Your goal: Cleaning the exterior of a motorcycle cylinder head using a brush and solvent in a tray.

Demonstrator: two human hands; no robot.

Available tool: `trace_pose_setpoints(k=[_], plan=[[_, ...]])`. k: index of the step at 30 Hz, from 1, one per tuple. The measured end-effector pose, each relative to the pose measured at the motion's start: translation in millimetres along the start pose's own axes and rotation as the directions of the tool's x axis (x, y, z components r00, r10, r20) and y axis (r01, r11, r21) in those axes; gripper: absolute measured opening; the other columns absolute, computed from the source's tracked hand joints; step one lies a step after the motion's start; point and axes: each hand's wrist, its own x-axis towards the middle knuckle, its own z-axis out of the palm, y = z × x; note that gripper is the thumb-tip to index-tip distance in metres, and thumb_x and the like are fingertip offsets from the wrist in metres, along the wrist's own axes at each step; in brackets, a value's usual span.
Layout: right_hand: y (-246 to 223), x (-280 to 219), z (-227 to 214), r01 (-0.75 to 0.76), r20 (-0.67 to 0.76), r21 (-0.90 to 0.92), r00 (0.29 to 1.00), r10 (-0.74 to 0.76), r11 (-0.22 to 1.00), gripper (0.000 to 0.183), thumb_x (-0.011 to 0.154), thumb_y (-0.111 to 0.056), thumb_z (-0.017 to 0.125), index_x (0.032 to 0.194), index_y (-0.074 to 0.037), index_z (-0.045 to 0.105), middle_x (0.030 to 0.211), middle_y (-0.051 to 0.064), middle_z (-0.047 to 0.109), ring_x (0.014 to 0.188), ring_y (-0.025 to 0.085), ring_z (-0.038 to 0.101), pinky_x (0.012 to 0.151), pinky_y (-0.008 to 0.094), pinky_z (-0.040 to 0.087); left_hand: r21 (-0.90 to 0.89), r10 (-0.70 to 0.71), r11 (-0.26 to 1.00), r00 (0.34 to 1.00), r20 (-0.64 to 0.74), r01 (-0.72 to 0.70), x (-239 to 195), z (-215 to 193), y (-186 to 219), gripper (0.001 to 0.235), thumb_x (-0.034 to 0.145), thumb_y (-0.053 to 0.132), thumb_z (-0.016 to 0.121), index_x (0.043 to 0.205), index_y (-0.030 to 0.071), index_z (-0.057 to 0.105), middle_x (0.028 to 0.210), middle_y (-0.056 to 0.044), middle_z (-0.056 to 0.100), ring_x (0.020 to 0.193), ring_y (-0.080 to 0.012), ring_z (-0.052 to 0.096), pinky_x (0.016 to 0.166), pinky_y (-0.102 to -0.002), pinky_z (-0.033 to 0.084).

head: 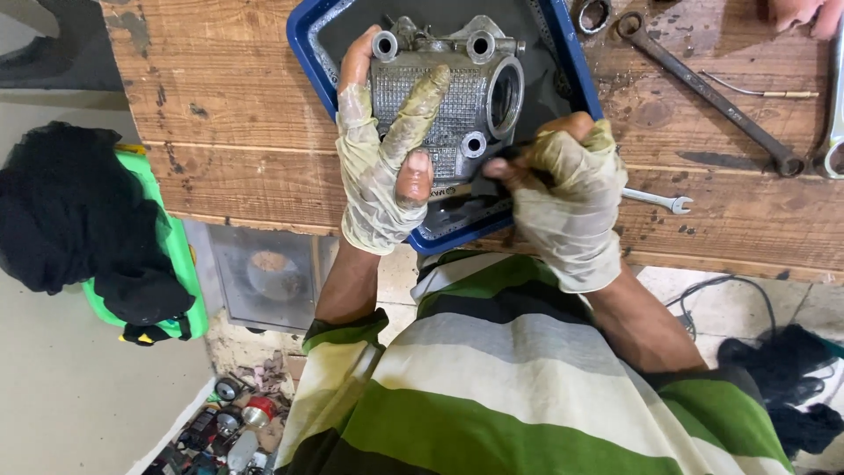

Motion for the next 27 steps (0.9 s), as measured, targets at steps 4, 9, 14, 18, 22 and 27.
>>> trace_pose_setpoints(k=[4, 9, 14, 18, 22, 27], plan=[[-19, 16, 7, 0.056, 0.003, 0.035, 0.998, -0.056, 0.998, 0.035, 0.088, 0.012, 0.088, 0.086, -0.004, 0.057, 0.092, 0.006, 0.048, 0.077, 0.019, 0.047, 0.070, 0.033, 0.046, -0.195, -0.008, 0.981, 1.000, 0.009, 0.009, -6, 6, -1, 0.064, 0.112, 0.054, 0.039, 0.159, 0.010, 0.045, 0.173, -0.008, 0.017, 0.167, -0.0301, 0.028, 0.144, -0.055, 0.044], [9, -9, 6, -0.174, 0.107, 0.961, 0.949, 0.295, 0.213, 0.025, 0.108, 0.008, 0.045, 0.099, -0.010, 0.059, 0.111, -0.002, 0.072, 0.089, 0.019, 0.073, 0.095, 0.043, 0.065, -0.132, -0.059, 0.989, 0.998, 0.014, 0.060, 1, -1, 4, 0.089, 0.108, 0.069, 0.034, 0.155, -0.004, 0.051, 0.170, -0.007, 0.020, 0.166, -0.0262, 0.025, 0.141, -0.045, 0.049], [-28, 21, 6, 0.172, 0.122, -0.038, 0.979, -0.166, 0.984, 0.039, 0.090, 0.023, 0.076, 0.078, -0.001, 0.048, 0.082, 0.010, 0.047, 0.071, 0.023, 0.051, 0.062, 0.035, 0.050, -0.516, -0.083, 0.854, 0.996, -0.024, 0.059, -9, 12, -1, 0.077, 0.112, 0.050, 0.057, 0.170, 0.012, 0.023, 0.177, -0.001, 0.020, 0.171, -0.0218, 0.026, 0.144, -0.055, 0.055], [-8, 4, -15, 0.181, 0.094, -0.633, 0.983, -0.158, 0.753, 0.037, 0.077, 0.015, 0.082, 0.089, -0.013, 0.061, 0.080, -0.001, 0.061, 0.075, 0.021, 0.058, 0.092, 0.039, 0.036, 0.110, 0.127, 0.986, 0.992, 0.015, -0.127, -1, -4, -8, 0.082, 0.114, 0.057, 0.025, 0.144, -0.002, 0.073, 0.170, -0.009, 0.017, 0.164, -0.0319, 0.031, 0.143, -0.052, 0.037], [1, 4, -38, 0.180, 0.193, -0.904, 0.981, -0.006, 0.387, 0.024, 0.075, -0.015, 0.083, 0.093, -0.017, 0.068, 0.109, 0.002, 0.062, 0.103, 0.031, 0.056, 0.095, 0.049, 0.033, 0.072, 0.163, 0.983, 0.983, 0.087, -0.169, 3, -12, -23, 0.060, 0.115, 0.051, 0.033, 0.154, 0.017, 0.065, 0.173, -0.008, 0.015, 0.169, -0.0329, 0.028, 0.148, -0.054, 0.032], [33, 3, -16, -0.533, -0.063, 0.282, 0.819, 0.570, 0.797, 0.050, 0.087, -0.010, 0.074, 0.102, -0.023, 0.028, 0.103, -0.008, 0.043, 0.093, 0.008, 0.055, 0.112, 0.040, 0.024, 0.125, 0.271, 0.945, 0.937, 0.219, -0.302, 22, -31, -38, 0.058, 0.115, 0.051, 0.034, 0.155, 0.022, 0.063, 0.171, -0.014, 0.019, 0.165, -0.0378, 0.031, 0.141, -0.058, 0.035]])
